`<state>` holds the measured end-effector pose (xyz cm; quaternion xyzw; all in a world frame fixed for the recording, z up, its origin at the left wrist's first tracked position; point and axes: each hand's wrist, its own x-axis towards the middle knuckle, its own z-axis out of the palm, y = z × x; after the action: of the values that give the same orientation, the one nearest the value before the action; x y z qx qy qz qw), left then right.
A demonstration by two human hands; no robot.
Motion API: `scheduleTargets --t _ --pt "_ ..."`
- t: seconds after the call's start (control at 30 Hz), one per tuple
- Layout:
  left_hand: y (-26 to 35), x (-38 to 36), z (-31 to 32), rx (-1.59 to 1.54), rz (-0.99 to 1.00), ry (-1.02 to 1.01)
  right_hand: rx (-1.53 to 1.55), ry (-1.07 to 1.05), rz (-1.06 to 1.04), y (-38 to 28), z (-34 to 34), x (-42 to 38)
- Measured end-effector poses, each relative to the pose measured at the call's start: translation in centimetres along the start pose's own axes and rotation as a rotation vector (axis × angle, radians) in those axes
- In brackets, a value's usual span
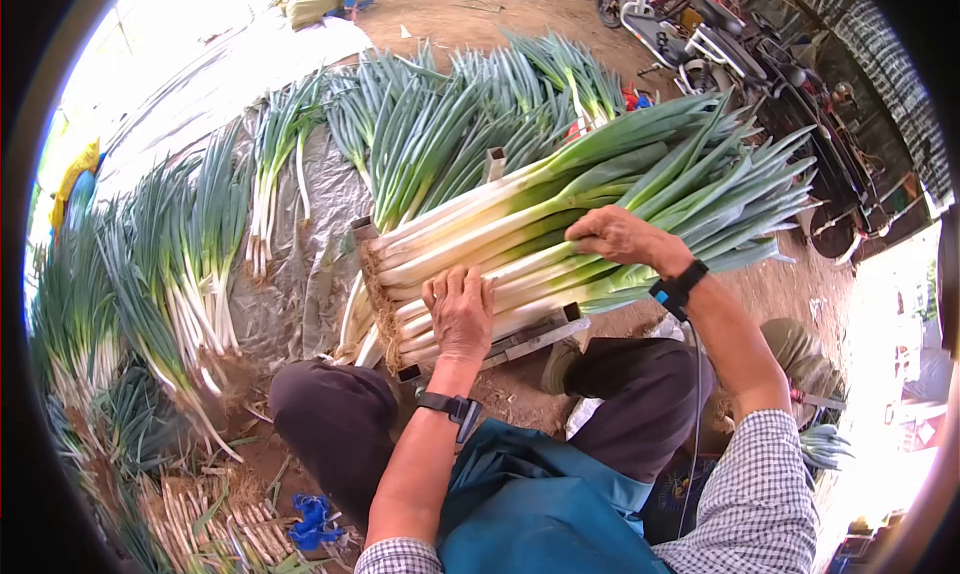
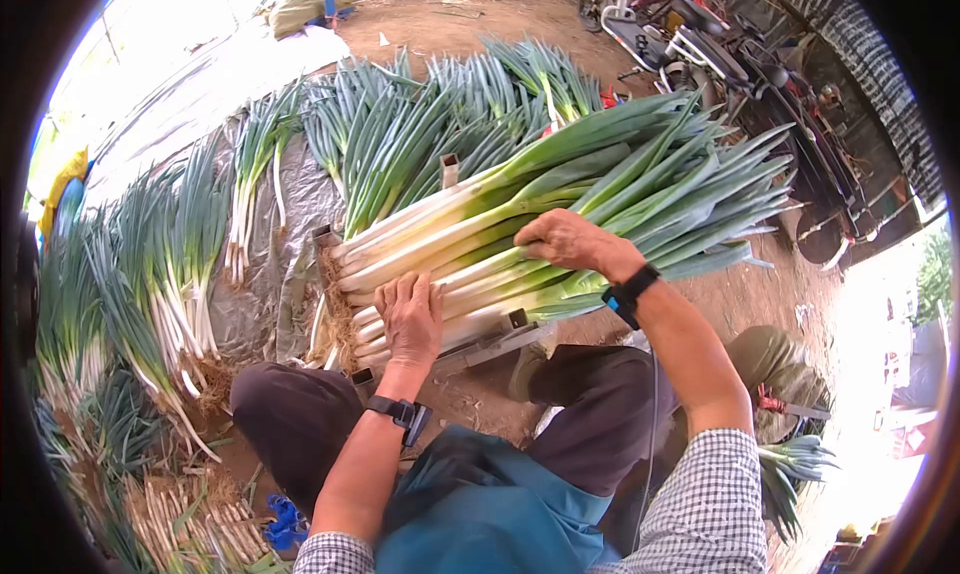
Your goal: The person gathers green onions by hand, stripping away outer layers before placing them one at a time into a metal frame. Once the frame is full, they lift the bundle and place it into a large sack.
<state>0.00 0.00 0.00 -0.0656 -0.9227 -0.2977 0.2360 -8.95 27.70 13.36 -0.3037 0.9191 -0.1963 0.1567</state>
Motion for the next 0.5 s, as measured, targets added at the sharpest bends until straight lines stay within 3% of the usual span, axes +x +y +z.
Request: scheduleTargets --t 0.07,0.1,0.17,0.23,0.3,0.33,0.43,0.5 --pt "-0.1 0.2 -0.4 -0.117 -0.052 -0.072 -0.110 0.090 -0.109 0.5 0.7 0.4" --pt "-0.8 1.8 -0.1 -0.072 -0.016 -0.060 -0.192 0.194 -0.293 0.5 -0.4 1.4" --pt "0.3 0.9 0.1 -0.078 -0.059 -0.082 -0.113 0.226 -0.034 0.5 -3.9 -0.3" --pt "0.3 1.2 0.3 -0.046 -0.032 -0.027 -0.103 0.675 0.053 -0.2 -5.9 -2.2" --pt "0.9 1.3 -0.1 -0.034 -0.033 -0.027 -0.311 0.648 0.036 -1.0 -7.4 -3.1" --pt "0.8 1.1 0.2 -0.034 -0.040 -0.020 -0.334 0.435 0.048 -0.8 -7.2 -3.0" --pt "1.1 0.9 -0.2 -0.018 -0.076 -0.047 -0.517 0.301 -0.078 -2.2 -1.9 -3.3" --pt "1.1 1.0 -0.3 -0.019 -0.093 -0.070 -0.520 0.354 -0.090 -0.8 0.1 -3.5"
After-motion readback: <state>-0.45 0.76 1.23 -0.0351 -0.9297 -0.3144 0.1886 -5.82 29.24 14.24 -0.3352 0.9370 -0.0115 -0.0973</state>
